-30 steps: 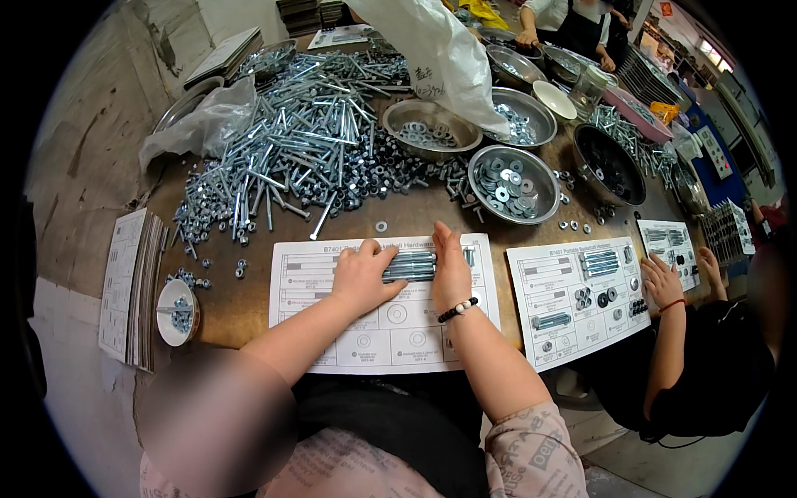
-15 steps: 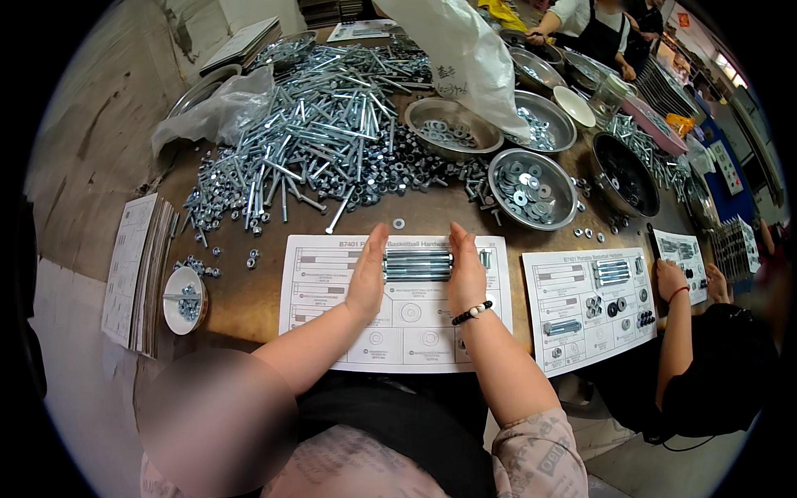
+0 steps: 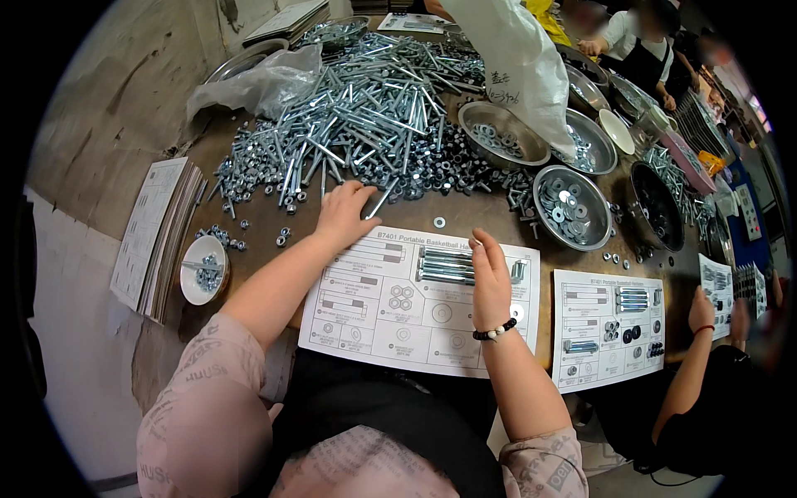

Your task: The person sorts metal fasteners including bolts, nuts, and washers from a large pile on a table. They place selected items onto a printed layout sheet, arranging them in designated areas while other workers perform similar tasks nearby.

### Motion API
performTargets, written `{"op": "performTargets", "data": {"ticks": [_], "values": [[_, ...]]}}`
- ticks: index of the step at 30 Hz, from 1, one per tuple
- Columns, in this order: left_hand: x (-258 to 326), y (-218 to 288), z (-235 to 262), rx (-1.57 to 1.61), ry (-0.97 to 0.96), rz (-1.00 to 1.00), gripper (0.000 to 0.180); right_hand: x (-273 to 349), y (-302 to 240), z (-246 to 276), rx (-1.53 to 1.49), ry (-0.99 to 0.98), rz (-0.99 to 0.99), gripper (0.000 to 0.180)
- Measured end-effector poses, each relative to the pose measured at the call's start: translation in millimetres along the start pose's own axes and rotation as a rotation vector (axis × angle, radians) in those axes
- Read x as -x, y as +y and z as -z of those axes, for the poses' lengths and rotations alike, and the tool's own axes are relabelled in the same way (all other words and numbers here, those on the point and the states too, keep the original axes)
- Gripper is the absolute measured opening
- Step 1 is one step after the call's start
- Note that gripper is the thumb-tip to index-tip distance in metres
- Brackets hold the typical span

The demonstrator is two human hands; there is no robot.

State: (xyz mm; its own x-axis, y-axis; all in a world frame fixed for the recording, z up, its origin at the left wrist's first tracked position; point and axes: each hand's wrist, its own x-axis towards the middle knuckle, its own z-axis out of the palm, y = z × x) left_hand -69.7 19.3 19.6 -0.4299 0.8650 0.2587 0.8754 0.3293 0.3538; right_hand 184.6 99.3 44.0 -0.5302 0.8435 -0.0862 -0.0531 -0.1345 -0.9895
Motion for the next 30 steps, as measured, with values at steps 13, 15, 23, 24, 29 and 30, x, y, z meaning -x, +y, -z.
{"op": "performTargets", "data": {"ticks": [13,15,23,24,29,30], "values": [[89.4,-49.5,31.3,0.415,0.201,0.15,0.029,20.7,9.4,-34.2,-0.014,-0.215,-0.131,0.021],[109.4,-63.0,45.4,0.454,0.197,0.288,0.031,23.5,11.6,-37.4,0.042,-0.267,-0.15,0.02],[108.5,-115.2,50.0,-0.171,0.259,0.648,0.067,26.2,16.3,-63.9,0.043,-0.401,-0.157,0.018],[100.7,-117.8,47.4,-0.179,0.272,0.719,0.067,26.8,14.1,-66.3,0.057,-0.403,-0.164,0.018],[75.3,-143.5,39.1,-0.088,0.383,0.728,0.053,29.0,11.2,-68.8,0.072,-0.405,-0.201,0.019],[72.3,-136.9,40.7,-0.066,0.384,0.644,0.041,28.4,10.9,-69.3,0.074,-0.407,-0.208,0.018]]}}
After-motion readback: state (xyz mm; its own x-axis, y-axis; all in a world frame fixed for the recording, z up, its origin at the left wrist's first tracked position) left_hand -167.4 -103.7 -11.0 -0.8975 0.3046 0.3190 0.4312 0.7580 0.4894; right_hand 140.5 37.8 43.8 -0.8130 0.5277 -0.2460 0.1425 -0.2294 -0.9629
